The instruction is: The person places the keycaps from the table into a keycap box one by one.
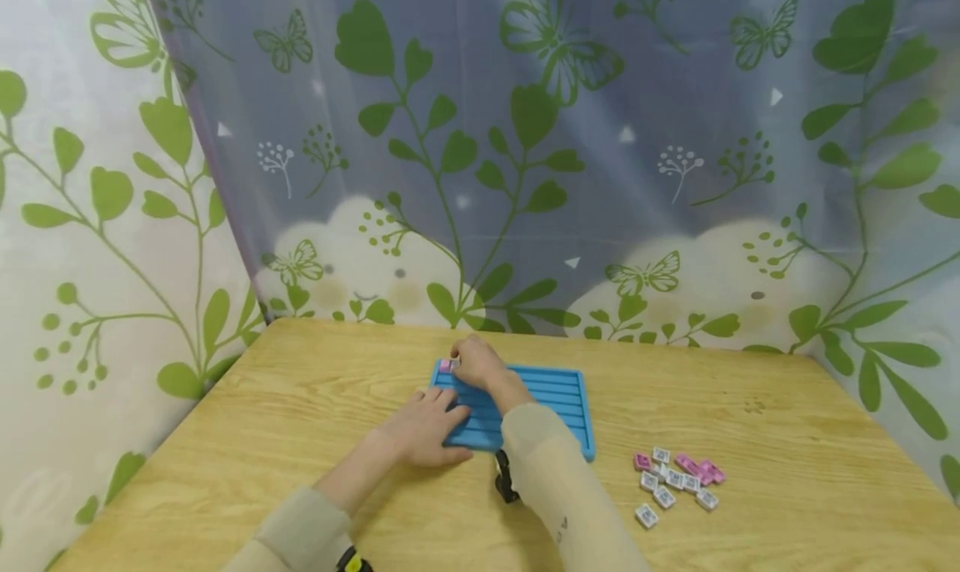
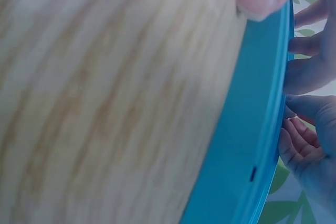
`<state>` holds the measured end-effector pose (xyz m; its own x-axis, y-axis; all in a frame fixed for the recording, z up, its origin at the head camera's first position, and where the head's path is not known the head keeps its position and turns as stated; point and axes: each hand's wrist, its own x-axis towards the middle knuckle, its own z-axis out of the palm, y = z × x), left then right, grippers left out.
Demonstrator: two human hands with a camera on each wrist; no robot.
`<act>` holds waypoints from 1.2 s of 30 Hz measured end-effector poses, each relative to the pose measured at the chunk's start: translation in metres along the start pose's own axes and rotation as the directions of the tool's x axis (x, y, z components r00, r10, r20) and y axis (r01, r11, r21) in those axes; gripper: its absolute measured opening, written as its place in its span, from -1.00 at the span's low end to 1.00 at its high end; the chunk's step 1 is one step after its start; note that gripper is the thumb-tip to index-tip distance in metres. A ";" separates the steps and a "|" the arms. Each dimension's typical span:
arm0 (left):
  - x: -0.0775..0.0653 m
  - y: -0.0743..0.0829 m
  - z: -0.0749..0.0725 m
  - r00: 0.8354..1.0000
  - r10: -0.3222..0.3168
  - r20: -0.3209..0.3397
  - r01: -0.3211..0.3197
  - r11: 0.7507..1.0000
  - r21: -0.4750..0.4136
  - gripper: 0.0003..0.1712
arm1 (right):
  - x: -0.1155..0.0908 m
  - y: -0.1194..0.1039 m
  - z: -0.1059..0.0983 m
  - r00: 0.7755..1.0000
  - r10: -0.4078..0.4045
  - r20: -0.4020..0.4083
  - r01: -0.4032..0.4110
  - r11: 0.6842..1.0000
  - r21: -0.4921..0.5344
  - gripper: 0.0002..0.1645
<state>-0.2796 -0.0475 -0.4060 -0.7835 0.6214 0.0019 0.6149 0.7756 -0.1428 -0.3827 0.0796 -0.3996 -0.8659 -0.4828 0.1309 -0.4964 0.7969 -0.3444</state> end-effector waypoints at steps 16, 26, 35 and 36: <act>0.000 -0.002 0.004 1.000 0.000 -0.016 -0.001 0.999 -0.053 -0.31 | -0.034 0.019 -0.044 0.999 0.003 0.033 -0.004 0.999 0.038 -0.62; -0.003 0.000 0.002 1.000 0.001 -0.020 -0.003 0.997 -0.078 -0.30 | -0.085 0.048 -0.080 0.997 -0.073 -0.023 0.075 0.994 0.085 -0.73; 0.002 0.003 0.002 0.999 0.014 -0.033 -0.017 0.998 -0.069 -0.33 | -0.137 0.075 -0.110 0.998 -0.048 -0.028 0.051 0.991 0.123 -0.75; 0.002 0.003 0.001 0.999 0.014 -0.030 -0.016 0.997 -0.069 -0.33 | -0.143 0.079 -0.113 0.999 -0.046 -0.023 0.048 0.992 0.112 -0.75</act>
<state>-0.2797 -0.0440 -0.4077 -0.7717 0.6353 0.0291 0.6322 0.7713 -0.0739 -0.3052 0.2525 -0.3407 -0.8433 -0.5104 0.1683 -0.5277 0.7267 -0.4399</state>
